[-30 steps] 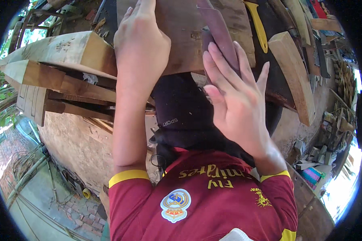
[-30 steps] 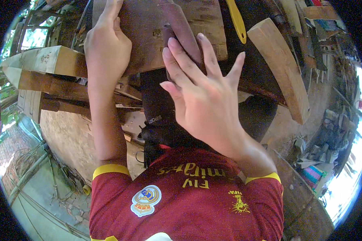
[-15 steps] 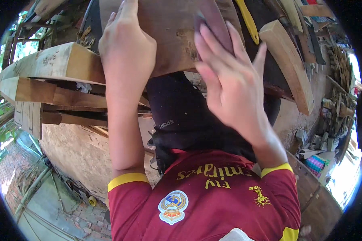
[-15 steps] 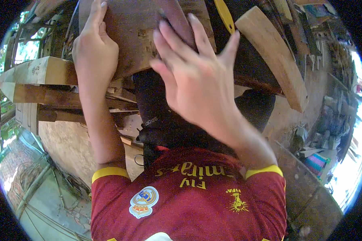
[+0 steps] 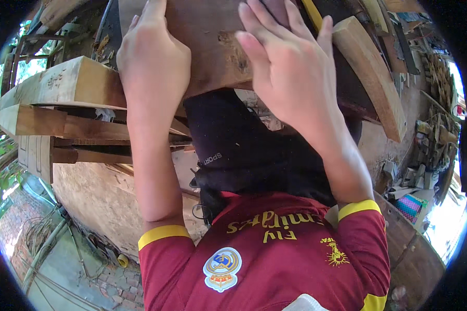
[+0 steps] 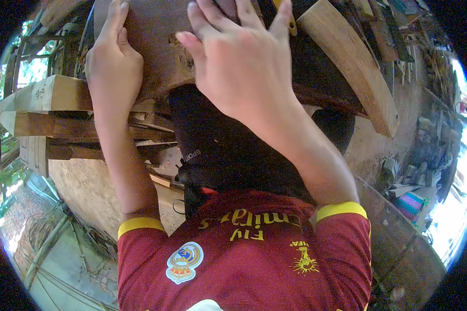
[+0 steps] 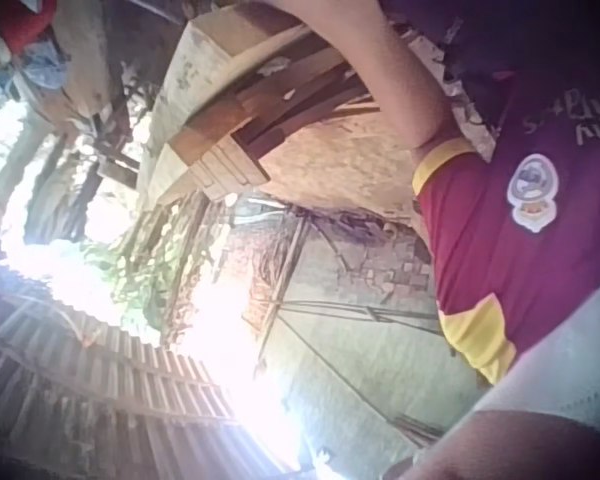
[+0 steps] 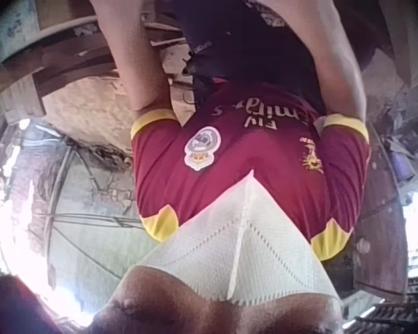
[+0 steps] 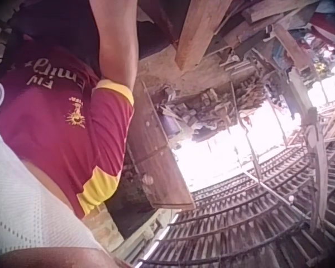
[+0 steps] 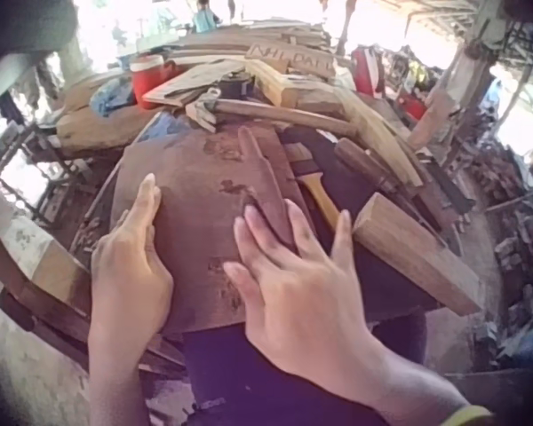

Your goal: The person uses a chisel and mallet to carve a small wooden block, then switches to sanding a larger wooden board with sandpaper. The person holds the chisel with the left hand and strikes it with a mallet in the right hand, then sands the board by hand.

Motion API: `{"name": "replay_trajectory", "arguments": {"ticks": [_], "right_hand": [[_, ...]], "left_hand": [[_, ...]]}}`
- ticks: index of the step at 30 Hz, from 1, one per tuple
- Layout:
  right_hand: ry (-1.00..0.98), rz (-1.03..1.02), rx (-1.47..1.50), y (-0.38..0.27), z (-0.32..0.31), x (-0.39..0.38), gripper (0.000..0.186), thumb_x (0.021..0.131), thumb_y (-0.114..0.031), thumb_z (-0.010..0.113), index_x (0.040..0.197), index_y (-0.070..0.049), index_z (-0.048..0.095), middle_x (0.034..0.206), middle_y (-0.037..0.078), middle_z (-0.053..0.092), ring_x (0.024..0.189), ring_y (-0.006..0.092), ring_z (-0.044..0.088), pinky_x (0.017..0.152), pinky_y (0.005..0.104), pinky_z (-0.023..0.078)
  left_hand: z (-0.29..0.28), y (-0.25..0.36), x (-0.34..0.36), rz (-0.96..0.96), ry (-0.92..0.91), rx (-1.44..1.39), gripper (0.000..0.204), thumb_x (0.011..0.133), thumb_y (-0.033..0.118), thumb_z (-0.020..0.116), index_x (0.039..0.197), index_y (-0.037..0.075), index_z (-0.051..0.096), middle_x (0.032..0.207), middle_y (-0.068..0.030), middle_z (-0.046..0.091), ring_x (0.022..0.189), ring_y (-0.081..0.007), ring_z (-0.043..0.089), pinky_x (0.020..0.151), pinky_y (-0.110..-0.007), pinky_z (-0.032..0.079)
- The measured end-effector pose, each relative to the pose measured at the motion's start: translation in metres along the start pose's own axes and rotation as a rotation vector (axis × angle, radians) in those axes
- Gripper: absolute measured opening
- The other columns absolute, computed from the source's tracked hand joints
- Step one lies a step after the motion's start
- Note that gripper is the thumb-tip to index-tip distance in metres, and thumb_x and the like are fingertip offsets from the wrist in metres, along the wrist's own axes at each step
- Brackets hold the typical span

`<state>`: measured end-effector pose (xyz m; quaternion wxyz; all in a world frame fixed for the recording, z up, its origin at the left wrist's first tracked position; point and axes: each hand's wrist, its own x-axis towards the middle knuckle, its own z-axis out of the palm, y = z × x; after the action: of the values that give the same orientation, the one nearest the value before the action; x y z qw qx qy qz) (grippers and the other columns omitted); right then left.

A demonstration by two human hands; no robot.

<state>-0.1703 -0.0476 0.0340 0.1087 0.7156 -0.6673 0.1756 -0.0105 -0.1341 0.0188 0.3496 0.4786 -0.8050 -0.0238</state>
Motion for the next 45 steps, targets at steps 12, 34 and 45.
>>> {"name": "replay_trajectory", "arguments": {"ticks": [12, 34, 45], "right_hand": [[-0.050, 0.039, 0.001, -0.001, -0.006, -0.021, 0.045, 0.093, -0.024, 0.059, 0.136, -0.013, 0.060, 0.142, 0.002, 0.056, 0.137, 0.0319, 0.044, 0.106, 0.0724, 0.025], [-0.199, 0.045, 0.290, 0.022, -0.036, -0.060, 0.042, 0.097, -0.018, 0.052, 0.139, -0.014, 0.058, 0.146, 0.004, 0.052, 0.139, 0.0376, 0.042, 0.111, 0.0658, 0.025], [-0.073, 0.090, 0.225, 0.016, -0.012, -0.031, 0.044, 0.097, -0.020, 0.056, 0.141, -0.017, 0.056, 0.146, 0.002, 0.052, 0.140, 0.0364, 0.039, 0.107, 0.0735, 0.023]], "left_hand": [[-0.001, -0.001, 0.000, -0.117, -0.098, 0.008, 0.041, 0.098, 0.009, 0.043, 0.138, 0.008, 0.055, 0.134, -0.0152, 0.059, 0.117, -0.0387, 0.059, 0.100, -0.044, 0.047], [-0.012, 0.018, -0.002, 0.054, -0.096, -0.110, 0.070, 0.089, 0.032, 0.064, 0.143, -0.005, 0.042, 0.141, -0.0273, 0.051, 0.133, -0.0411, 0.047, 0.112, -0.045, 0.035], [-0.020, 0.040, 0.003, -0.035, -0.308, 0.161, 0.100, 0.075, 0.047, 0.073, 0.148, -0.007, 0.033, 0.146, -0.0276, 0.045, 0.141, -0.0394, 0.038, 0.119, -0.051, 0.022]]}}
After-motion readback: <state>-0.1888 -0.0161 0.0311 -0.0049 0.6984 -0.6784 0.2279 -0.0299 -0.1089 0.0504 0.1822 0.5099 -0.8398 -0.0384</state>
